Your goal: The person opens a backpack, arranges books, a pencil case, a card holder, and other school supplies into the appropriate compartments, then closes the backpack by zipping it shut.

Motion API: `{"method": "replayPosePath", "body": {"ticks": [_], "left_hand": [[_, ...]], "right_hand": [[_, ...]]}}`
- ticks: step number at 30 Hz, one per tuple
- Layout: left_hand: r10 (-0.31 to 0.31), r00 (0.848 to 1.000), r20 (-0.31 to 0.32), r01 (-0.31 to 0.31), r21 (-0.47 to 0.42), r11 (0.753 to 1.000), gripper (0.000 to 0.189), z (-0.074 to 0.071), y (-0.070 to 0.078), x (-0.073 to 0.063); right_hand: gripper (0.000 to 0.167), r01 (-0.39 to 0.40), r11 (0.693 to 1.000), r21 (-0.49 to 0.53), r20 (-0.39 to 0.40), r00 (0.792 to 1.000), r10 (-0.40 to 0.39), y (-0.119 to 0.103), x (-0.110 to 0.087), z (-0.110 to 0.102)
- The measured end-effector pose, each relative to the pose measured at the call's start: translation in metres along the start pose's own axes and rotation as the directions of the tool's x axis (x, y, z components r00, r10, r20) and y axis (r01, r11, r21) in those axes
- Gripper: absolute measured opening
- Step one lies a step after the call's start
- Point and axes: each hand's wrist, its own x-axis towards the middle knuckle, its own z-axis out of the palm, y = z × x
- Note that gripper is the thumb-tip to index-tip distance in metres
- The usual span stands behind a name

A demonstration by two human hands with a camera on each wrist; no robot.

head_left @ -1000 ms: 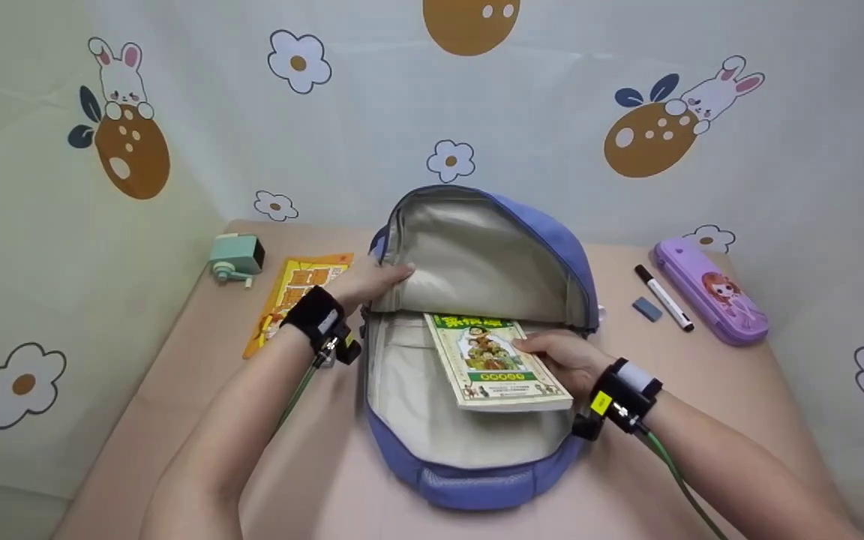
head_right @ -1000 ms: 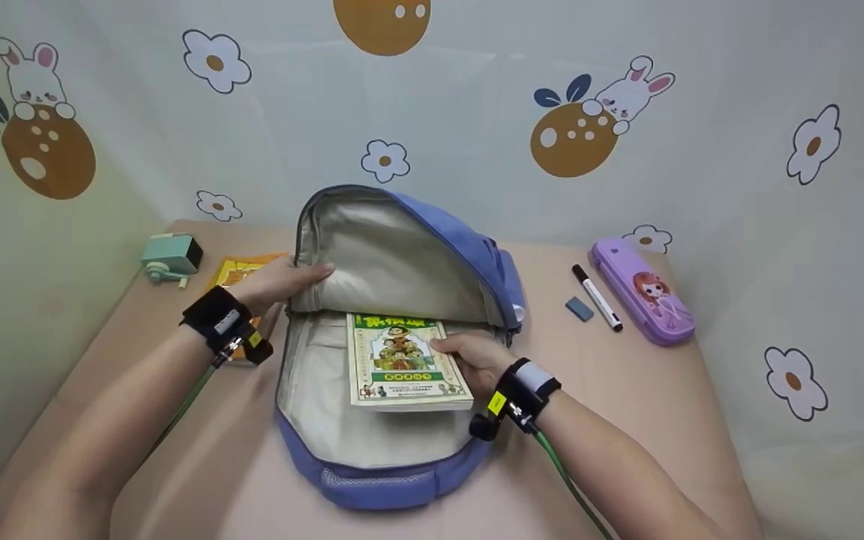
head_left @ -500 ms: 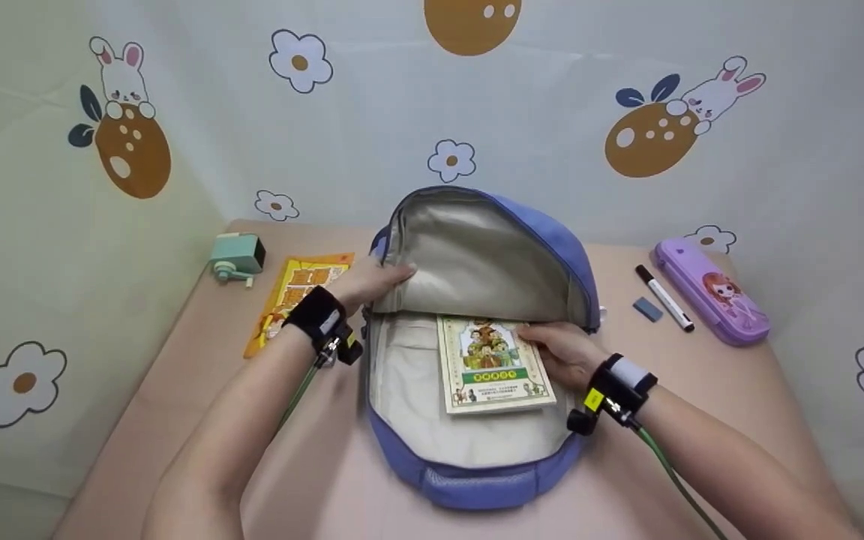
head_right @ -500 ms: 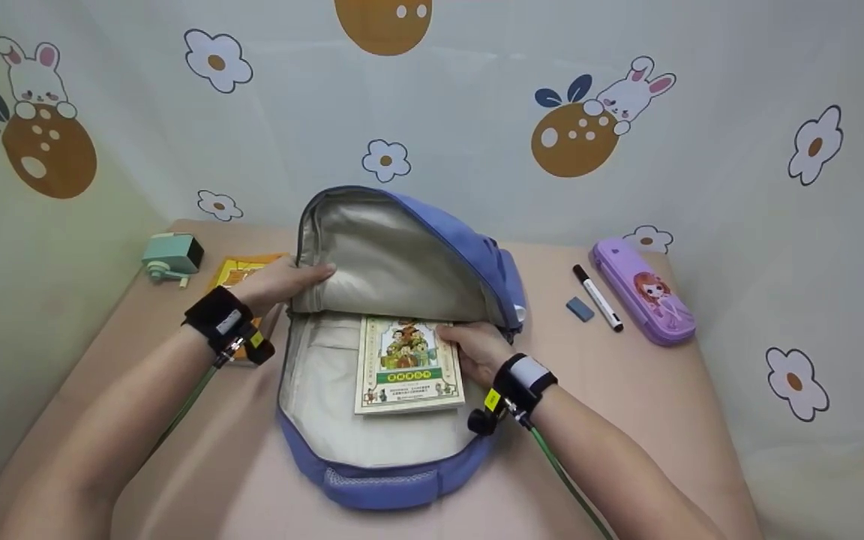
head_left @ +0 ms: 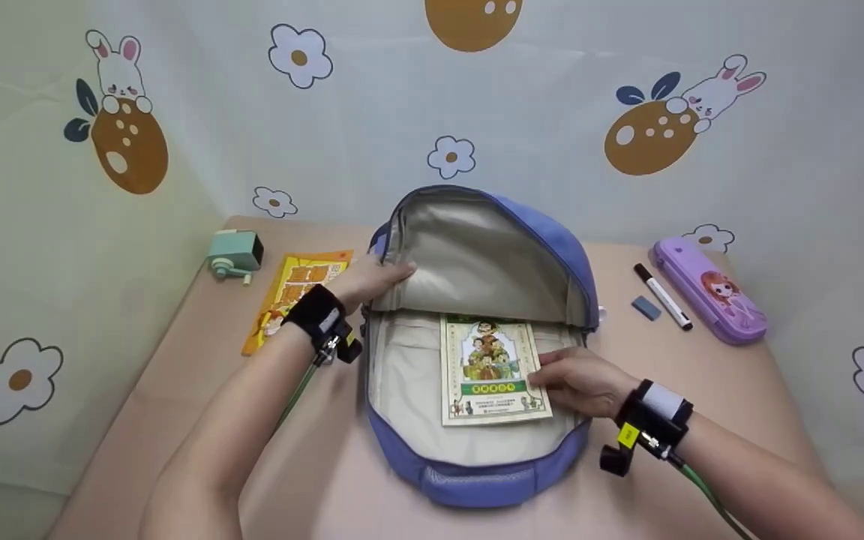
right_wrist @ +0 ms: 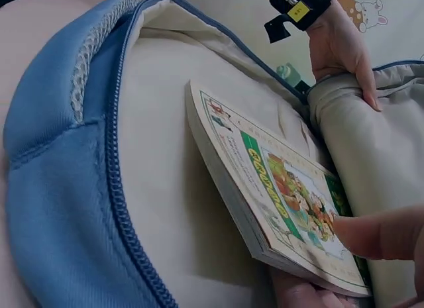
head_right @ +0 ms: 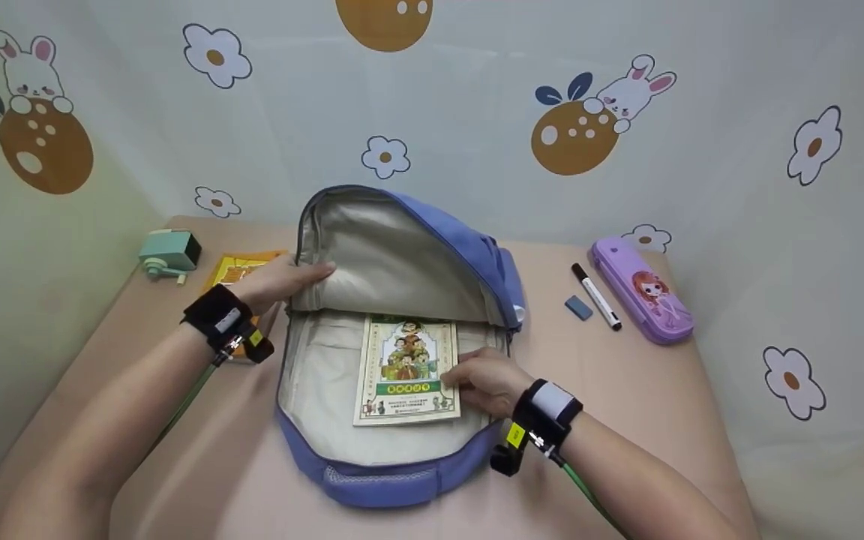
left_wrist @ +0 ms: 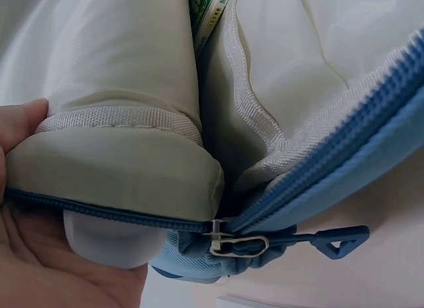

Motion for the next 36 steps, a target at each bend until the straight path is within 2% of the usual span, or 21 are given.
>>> {"method": "replayPosePath", "body": {"ticks": [4, 7, 12, 17, 21, 26, 31, 36], "left_hand": [[0.008, 1.000, 0.001, -0.008, -0.012, 1.000, 0.057, 0.000, 0.000, 0.001], [0.010, 1.000, 0.007, -0.010, -0.018, 1.000, 0.057, 0.001, -0.001, 0.001], [0.011, 1.000, 0.017, -0.011, -0.025, 1.000, 0.055, -0.001, 0.000, 0.002], [0.019, 0.999, 0.029, -0.018, -0.032, 0.999, 0.050, -0.001, 0.001, 0.002], [0.009, 1.000, 0.025, -0.008, -0.020, 1.000, 0.046, -0.002, 0.001, 0.002], [0.011, 1.000, 0.017, -0.011, -0.016, 1.000, 0.044, -0.001, 0.001, 0.002], [0.018, 1.000, 0.019, -0.017, -0.022, 1.000, 0.048, 0.000, 0.002, 0.001], [0.016, 1.000, 0.016, -0.016, -0.026, 1.000, 0.047, -0.001, 0.001, 0.000]], "right_hand": [[0.049, -0.046, 0.994, -0.096, 0.044, 0.998, 0.050, 0.005, -0.005, -0.005], [0.049, -0.041, 0.990, -0.134, 0.017, 0.999, 0.043, 0.006, -0.005, -0.006], [0.046, 0.011, 0.993, -0.119, -0.081, 0.996, -0.020, 0.003, 0.002, -0.007], [0.044, 0.066, 0.995, -0.068, -0.190, 0.979, -0.078, 0.001, 0.018, -0.005], [0.043, 0.120, 0.992, -0.048, -0.234, 0.964, -0.128, 0.000, 0.031, -0.002], [0.041, 0.176, 0.981, -0.081, -0.274, 0.942, -0.192, -0.001, 0.042, 0.001], [0.041, 0.188, 0.975, -0.117, -0.274, 0.938, -0.214, -0.002, 0.042, 0.000], [0.043, 0.190, 0.967, -0.169, -0.185, 0.958, -0.221, -0.007, 0.030, -0.002]]}}
